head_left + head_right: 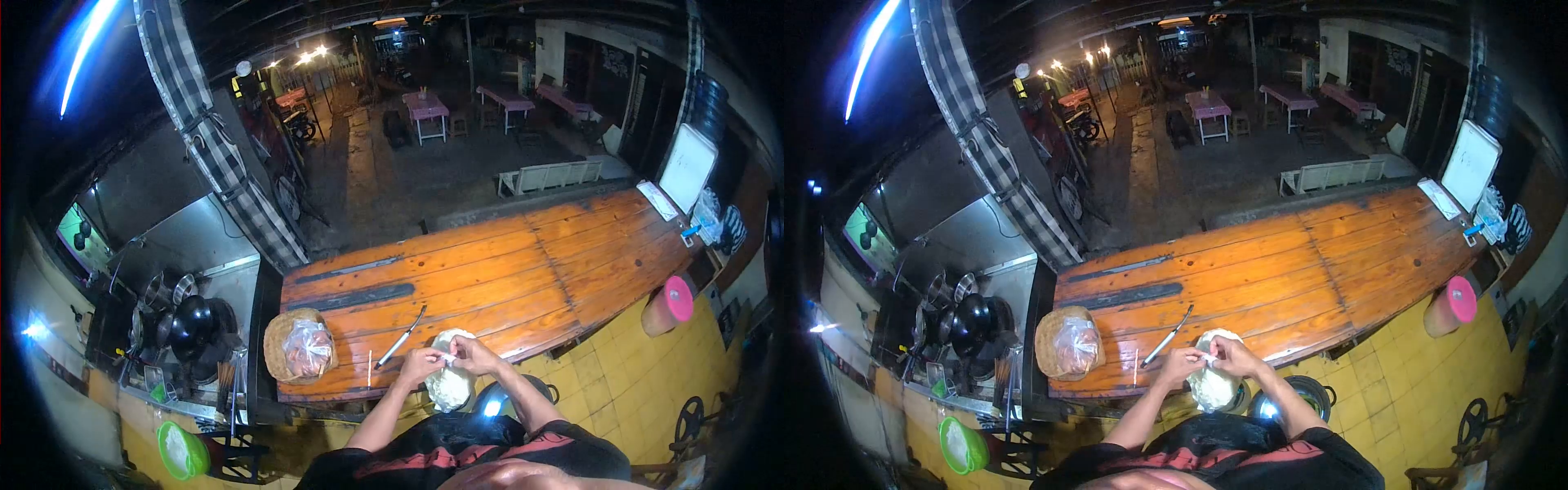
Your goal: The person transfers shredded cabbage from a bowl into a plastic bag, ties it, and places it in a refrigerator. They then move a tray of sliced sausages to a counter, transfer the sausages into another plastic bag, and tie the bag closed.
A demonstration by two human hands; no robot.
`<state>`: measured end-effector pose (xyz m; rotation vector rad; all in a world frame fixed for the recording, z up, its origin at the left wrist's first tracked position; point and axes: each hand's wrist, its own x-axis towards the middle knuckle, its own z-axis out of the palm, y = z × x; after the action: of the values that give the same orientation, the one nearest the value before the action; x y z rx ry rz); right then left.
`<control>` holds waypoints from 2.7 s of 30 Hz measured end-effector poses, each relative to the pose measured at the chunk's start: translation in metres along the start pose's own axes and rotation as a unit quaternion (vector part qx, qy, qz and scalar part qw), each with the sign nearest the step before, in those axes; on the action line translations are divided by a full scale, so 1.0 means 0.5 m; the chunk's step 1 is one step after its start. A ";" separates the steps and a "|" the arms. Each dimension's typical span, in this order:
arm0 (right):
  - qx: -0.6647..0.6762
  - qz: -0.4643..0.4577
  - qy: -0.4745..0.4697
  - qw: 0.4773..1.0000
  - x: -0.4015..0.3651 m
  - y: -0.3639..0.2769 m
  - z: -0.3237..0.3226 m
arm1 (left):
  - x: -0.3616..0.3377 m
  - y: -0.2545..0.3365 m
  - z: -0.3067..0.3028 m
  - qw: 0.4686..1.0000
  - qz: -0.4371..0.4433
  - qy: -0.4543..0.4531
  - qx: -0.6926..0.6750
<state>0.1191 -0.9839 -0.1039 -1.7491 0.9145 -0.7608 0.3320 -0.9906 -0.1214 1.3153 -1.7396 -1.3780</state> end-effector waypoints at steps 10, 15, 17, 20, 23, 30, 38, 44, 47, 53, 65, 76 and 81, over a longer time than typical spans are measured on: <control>-0.167 -0.061 0.270 0.946 -0.028 -0.042 0.064 | -0.002 -0.021 0.035 0.989 0.090 0.091 -0.072; -0.211 -0.045 0.229 0.949 -0.029 -0.047 0.063 | -0.003 -0.002 0.029 0.993 0.081 0.066 -0.061; -0.115 0.007 0.269 0.956 -0.027 -0.052 0.072 | 0.003 -0.004 0.021 0.995 0.059 0.049 -0.064; -0.056 0.040 0.203 0.977 -0.016 -0.059 0.057 | 0.007 -0.007 0.013 0.996 0.042 0.024 -0.075; 0.090 0.014 0.071 0.993 -0.012 -0.030 0.020 | 0.013 -0.024 0.015 0.993 0.054 -0.011 -0.101; -0.127 -0.035 0.153 0.979 -0.034 -0.057 0.020 | 0.025 0.002 0.029 0.978 0.027 -0.024 -0.204; -0.348 -0.097 0.206 0.909 -0.064 -0.074 0.034 | 0.010 0.039 0.056 0.978 -0.014 0.029 -0.204; -0.325 -0.092 0.209 0.918 -0.065 -0.094 0.029 | 0.003 0.058 0.040 0.962 0.002 -0.062 -0.265; -0.301 -0.094 0.178 0.932 -0.062 -0.092 0.017 | 0.011 0.044 0.039 0.959 0.035 -0.148 -0.240; -0.309 -0.032 0.165 0.936 -0.053 -0.069 0.009 | 0.004 0.061 0.060 0.988 0.150 0.031 -0.012; -0.164 0.032 0.231 0.958 -0.040 -0.105 0.043 | -0.015 0.018 0.111 0.930 0.275 0.190 0.152; -0.202 0.042 0.221 0.953 -0.052 -0.099 0.048 | 0.017 0.031 0.112 0.962 0.180 0.160 0.130; -0.278 -0.069 0.227 0.931 -0.064 -0.103 0.062 | 0.049 0.041 0.096 0.927 0.224 0.196 0.230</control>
<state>0.1401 -0.9299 -0.0678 -2.1892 1.4339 -1.1046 0.2747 -0.9946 -0.1211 1.2046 -1.9712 -0.4287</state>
